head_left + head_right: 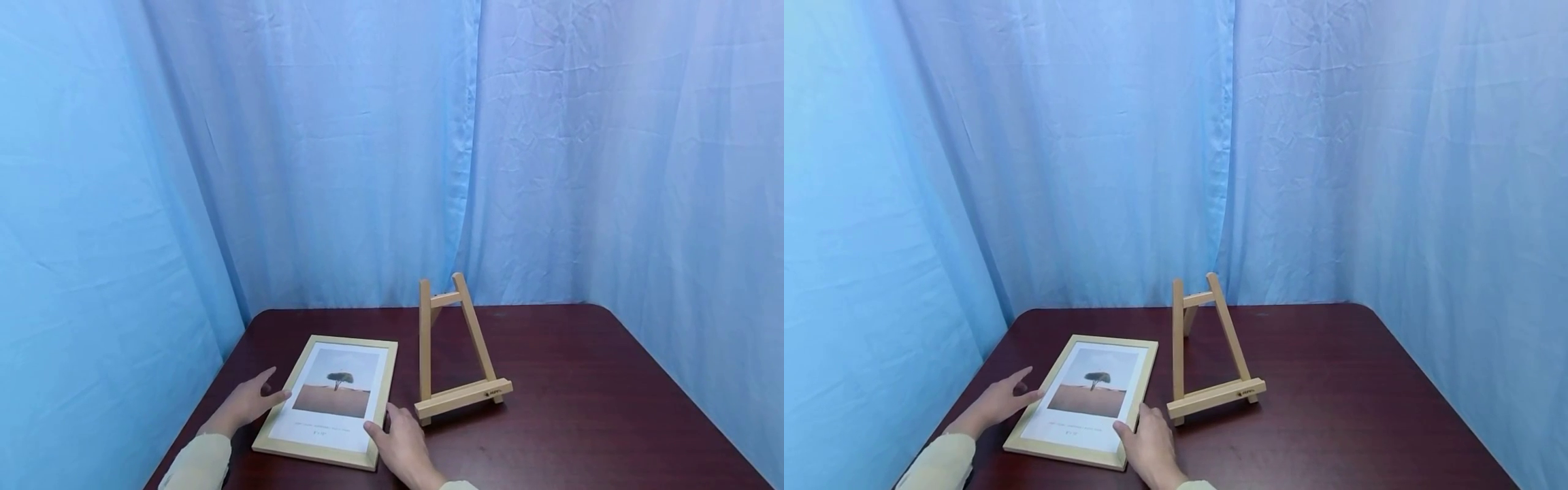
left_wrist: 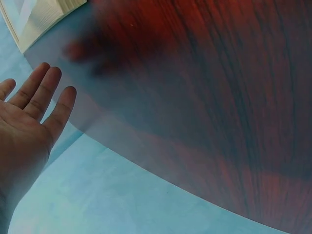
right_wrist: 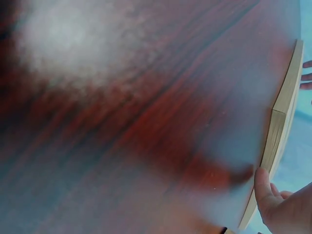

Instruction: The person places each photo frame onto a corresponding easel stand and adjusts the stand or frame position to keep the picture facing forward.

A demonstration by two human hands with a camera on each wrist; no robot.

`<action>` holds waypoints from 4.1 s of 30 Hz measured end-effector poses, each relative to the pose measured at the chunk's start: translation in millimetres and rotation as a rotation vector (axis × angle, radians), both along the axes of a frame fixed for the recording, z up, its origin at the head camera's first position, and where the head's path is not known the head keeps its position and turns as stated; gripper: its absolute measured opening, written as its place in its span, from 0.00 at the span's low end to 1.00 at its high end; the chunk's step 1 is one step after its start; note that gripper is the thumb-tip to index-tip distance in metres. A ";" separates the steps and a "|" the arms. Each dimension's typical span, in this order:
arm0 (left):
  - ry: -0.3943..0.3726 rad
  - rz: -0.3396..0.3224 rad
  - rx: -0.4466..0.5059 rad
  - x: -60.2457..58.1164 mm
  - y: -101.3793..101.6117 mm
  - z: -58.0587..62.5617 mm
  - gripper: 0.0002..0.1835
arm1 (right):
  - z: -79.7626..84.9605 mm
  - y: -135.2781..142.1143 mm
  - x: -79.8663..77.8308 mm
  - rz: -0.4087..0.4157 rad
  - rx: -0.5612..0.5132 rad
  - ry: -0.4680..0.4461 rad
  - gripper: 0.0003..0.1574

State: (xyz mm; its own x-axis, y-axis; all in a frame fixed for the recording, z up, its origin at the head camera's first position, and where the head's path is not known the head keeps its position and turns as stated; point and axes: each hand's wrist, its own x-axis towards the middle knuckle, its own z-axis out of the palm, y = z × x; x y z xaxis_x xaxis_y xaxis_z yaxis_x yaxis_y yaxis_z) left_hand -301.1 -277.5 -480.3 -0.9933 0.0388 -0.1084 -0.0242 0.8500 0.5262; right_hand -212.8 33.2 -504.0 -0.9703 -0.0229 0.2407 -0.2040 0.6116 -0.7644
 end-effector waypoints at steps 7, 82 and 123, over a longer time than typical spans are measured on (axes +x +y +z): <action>-0.005 -0.004 0.023 2.3 -4.8 -5.2 0.49 | -4.1 -0.9 -3.8 -0.032 0.010 -0.038 0.40; 0.050 -0.124 -0.065 6.5 -8.4 -19.7 0.25 | -10.3 -22.6 -8.0 -0.176 0.099 -0.070 0.21; 0.078 0.007 0.341 9.1 -7.5 -10.4 0.28 | -6.4 -21.3 -16.1 -0.219 -0.231 -0.044 0.33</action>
